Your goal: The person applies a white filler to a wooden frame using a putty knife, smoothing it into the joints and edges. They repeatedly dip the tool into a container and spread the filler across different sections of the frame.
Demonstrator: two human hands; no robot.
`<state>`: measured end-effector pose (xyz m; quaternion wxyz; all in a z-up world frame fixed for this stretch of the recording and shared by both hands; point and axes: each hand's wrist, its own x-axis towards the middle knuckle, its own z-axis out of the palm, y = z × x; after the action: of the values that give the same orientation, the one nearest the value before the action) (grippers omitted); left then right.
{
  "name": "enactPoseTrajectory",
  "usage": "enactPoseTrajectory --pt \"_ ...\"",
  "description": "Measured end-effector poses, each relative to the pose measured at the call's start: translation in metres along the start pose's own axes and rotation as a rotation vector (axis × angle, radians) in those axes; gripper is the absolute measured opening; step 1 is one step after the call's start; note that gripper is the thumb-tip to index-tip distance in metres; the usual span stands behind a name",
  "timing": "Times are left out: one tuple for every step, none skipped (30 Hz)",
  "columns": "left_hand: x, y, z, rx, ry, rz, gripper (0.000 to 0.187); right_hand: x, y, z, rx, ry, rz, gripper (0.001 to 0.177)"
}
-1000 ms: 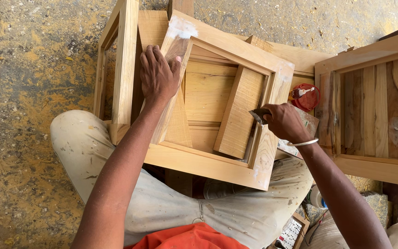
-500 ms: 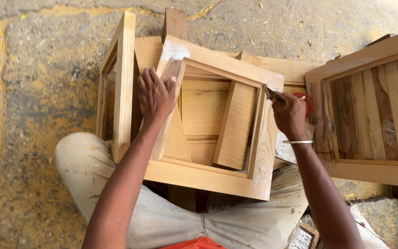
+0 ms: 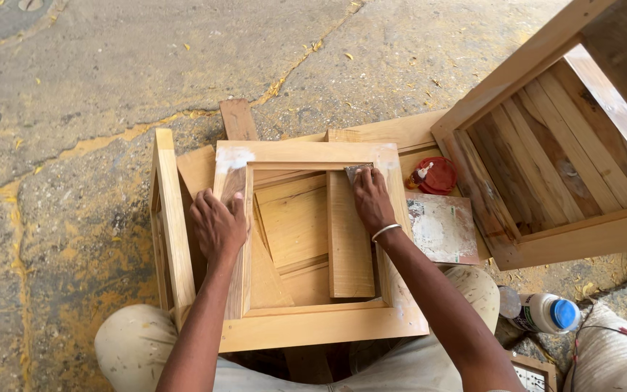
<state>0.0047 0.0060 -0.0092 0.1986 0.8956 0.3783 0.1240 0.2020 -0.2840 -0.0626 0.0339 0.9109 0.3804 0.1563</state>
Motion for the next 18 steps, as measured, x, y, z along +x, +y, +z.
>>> enactPoseTrajectory --pt "-0.001 0.000 0.001 0.004 0.011 0.011 0.078 0.001 0.000 0.000 -0.023 -0.008 0.014 0.045" --pt "-0.003 -0.001 0.001 0.008 0.023 0.019 0.078 0.002 -0.001 0.001 -0.045 -0.016 0.025 0.048" --pt "-0.003 -0.001 0.001 0.013 0.035 0.028 0.077 0.003 -0.004 0.001 -0.052 -0.035 0.030 0.048" --pt "-0.002 0.000 0.000 0.015 0.033 0.028 0.078 0.005 -0.005 0.002 -0.061 -0.051 0.035 0.048" --pt "-0.002 0.001 0.000 0.017 0.032 0.028 0.078 0.006 -0.006 0.002 -0.070 -0.067 0.039 0.048" --pt "-0.003 0.001 -0.001 0.020 0.030 0.025 0.078 0.007 -0.008 0.004 -0.029 -0.044 0.067 0.048" --pt "-0.004 0.001 -0.001 0.013 0.030 0.018 0.077 0.008 -0.010 0.005 0.013 -0.021 0.094 0.049" --pt "-0.005 0.002 -0.001 0.005 0.028 0.012 0.076 0.008 -0.012 0.007 0.052 0.003 0.122 0.049" --pt "-0.005 0.002 -0.002 -0.004 0.027 0.007 0.075 0.009 -0.014 0.009 0.110 0.040 0.160 0.046" --pt "-0.005 0.003 -0.002 -0.004 0.034 0.012 0.075 0.010 -0.015 0.011 0.166 0.080 0.196 0.042" --pt "-0.006 0.003 -0.002 -0.005 0.042 0.017 0.075 0.011 -0.017 0.012 0.222 0.119 0.232 0.039" --pt "-0.006 0.003 -0.003 -0.005 0.050 0.023 0.074 0.011 -0.018 0.013 0.177 0.110 0.227 0.039" --pt "-0.007 0.003 -0.003 -0.004 0.052 0.027 0.075 0.010 -0.020 0.014 0.131 0.100 0.223 0.040" --pt "-0.008 0.002 -0.004 -0.003 0.057 0.033 0.075 0.010 -0.022 0.014 0.086 0.092 0.219 0.042" --pt "-0.007 0.003 -0.004 -0.002 0.062 0.039 0.075 0.011 -0.022 0.014 0.055 0.117 0.220 0.043" --pt "-0.007 0.002 -0.004 0.001 0.057 0.036 0.075 0.012 -0.023 0.013 0.025 0.136 0.218 0.044" --pt "-0.006 0.003 -0.003 0.004 0.053 0.034 0.075 0.014 -0.023 0.013 -0.004 0.155 0.216 0.045" --pt "-0.005 0.002 -0.002 0.008 0.048 0.031 0.075 0.014 -0.023 0.012 -0.029 0.129 0.234 0.044"
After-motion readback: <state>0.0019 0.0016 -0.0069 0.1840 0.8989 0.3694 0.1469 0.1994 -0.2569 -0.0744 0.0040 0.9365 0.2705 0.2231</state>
